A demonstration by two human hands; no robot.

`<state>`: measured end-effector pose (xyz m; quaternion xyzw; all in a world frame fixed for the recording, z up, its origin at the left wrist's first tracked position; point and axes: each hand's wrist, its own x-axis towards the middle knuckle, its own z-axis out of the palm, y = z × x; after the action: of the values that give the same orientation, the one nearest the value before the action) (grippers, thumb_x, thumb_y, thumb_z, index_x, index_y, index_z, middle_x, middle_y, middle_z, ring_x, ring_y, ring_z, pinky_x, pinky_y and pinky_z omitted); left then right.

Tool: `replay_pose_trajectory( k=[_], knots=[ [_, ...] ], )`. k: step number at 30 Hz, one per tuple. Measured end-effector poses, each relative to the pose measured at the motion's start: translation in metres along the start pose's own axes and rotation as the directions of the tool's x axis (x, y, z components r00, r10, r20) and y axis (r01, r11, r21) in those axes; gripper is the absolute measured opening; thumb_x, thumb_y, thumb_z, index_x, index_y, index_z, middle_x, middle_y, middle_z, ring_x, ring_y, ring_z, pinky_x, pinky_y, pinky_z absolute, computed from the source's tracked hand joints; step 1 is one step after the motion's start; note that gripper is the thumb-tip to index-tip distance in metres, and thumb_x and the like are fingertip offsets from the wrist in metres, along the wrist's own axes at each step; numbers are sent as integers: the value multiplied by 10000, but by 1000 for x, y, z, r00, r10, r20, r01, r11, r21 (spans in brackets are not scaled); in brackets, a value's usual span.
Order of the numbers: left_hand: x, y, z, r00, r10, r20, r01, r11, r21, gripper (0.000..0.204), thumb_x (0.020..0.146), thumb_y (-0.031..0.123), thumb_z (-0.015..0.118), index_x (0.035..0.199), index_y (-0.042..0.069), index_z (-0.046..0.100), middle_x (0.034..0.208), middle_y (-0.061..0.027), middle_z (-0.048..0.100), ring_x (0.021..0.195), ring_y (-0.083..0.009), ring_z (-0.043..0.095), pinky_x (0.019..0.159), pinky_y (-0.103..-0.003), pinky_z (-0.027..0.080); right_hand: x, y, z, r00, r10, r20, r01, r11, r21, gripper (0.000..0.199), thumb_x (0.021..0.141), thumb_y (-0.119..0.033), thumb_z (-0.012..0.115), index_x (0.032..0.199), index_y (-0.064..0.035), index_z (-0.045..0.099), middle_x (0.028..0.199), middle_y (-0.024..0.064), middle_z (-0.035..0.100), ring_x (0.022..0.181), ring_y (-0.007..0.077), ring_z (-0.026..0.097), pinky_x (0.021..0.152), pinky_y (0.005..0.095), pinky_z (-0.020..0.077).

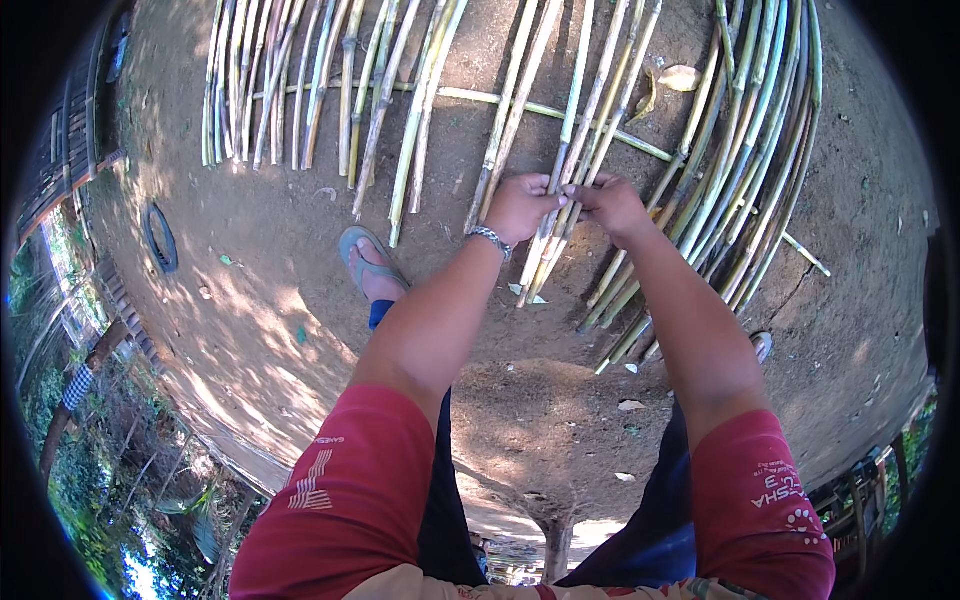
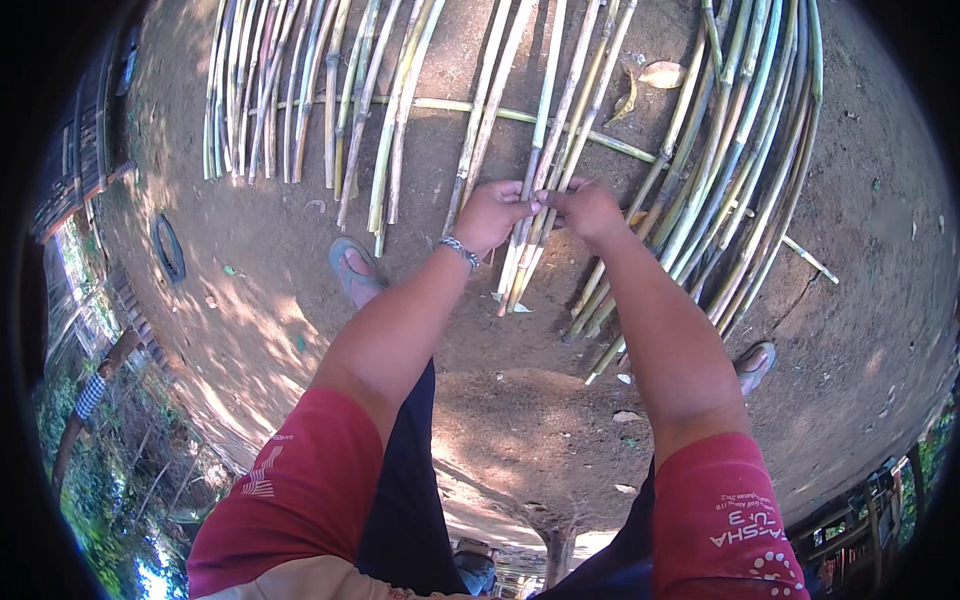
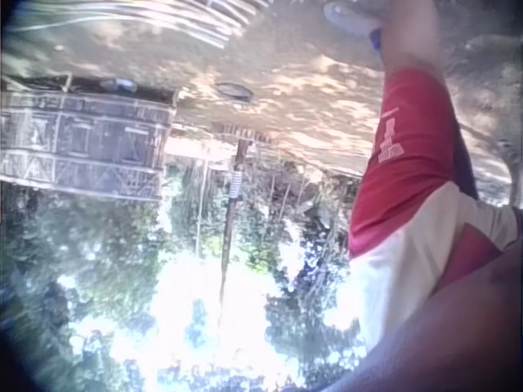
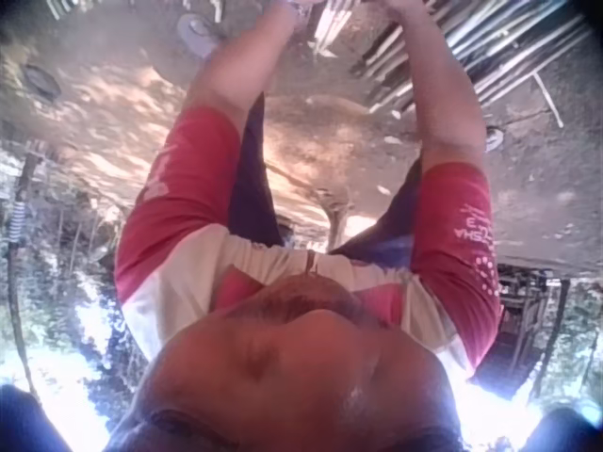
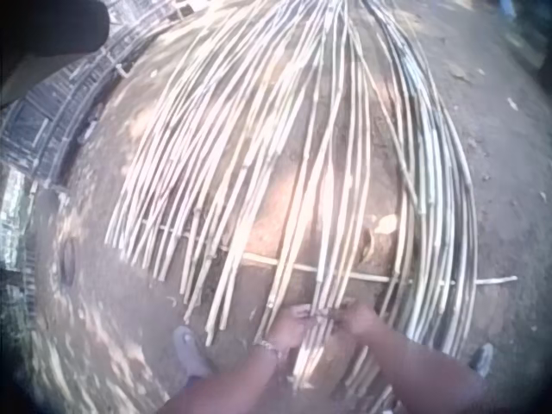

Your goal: The person arranges long bamboo sticks into a grid pattern on the ground. They then retrieve a coil of wire and use pliers to cut a piece, preparing to secure the bamboo structure.

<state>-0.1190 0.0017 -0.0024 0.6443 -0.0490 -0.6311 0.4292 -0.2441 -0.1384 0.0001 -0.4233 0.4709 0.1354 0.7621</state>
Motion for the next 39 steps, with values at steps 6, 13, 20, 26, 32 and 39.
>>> replay_pose_trajectory(
  k=[6,13,20,26,32,39],
  knots=[
    [52,57,-18,978,205,-33,-190,949,252,257,872,137,723,1089,2,703,930,-97,741,816,-150,680,762,-299,529,33,-60,-1,984,-133,-120,137,990,24,182,909,-111,681,1064,-21,648,955,77,695,833,136,662,746,286,540],
    [9,28,-19,1000,-11,-22,18,927,376,241,916,109,665,1124,-13,665,1003,-115,725,916,-160,674,827,-295,513,23,22,30,983,-25,-181,33,999,41,304,883,-187,726,1061,44,640,930,126,693,781,165,645,680,303,515],
    [5,32,-31,994,10,-108,21,958,286,309,903,154,697,1148,-30,655,1029,-132,725,923,-163,678,836,-281,517,23,-1,34,981,-66,-181,43,991,-127,266,856,-191,758,965,38,677,772,80,670,654,165,611,596,308,479],
    [17,31,-28,975,151,-162,-95,946,310,360,894,114,667,1204,-63,616,1055,-209,711,948,-261,704,847,-343,541,21,1,36,966,-34,-256,102,961,256,228,896,-111,705,1084,-11,624,944,62,685,781,149,648,717,301,541],
    [-42,0,-18,902,240,-358,-62,894,445,319,906,139,636,1164,-49,633,1088,-230,692,994,-297,696,874,-364,535,-1,8,18,952,10,-305,30,992,126,306,868,-131,726,1105,4,586,945,100,682,849,211,666,748,324,531],
    [-97,-120,-29,631,-218,-744,-316,805,-503,195,985,212,562,1052,30,535,833,-46,578,754,-162,574,676,-300,470,-39,-10,44,472,-696,-541,-102,567,-818,717,777,-228,799,1359,11,455,1308,230,489,1216,374,488,1003,468,429]
  ],
)
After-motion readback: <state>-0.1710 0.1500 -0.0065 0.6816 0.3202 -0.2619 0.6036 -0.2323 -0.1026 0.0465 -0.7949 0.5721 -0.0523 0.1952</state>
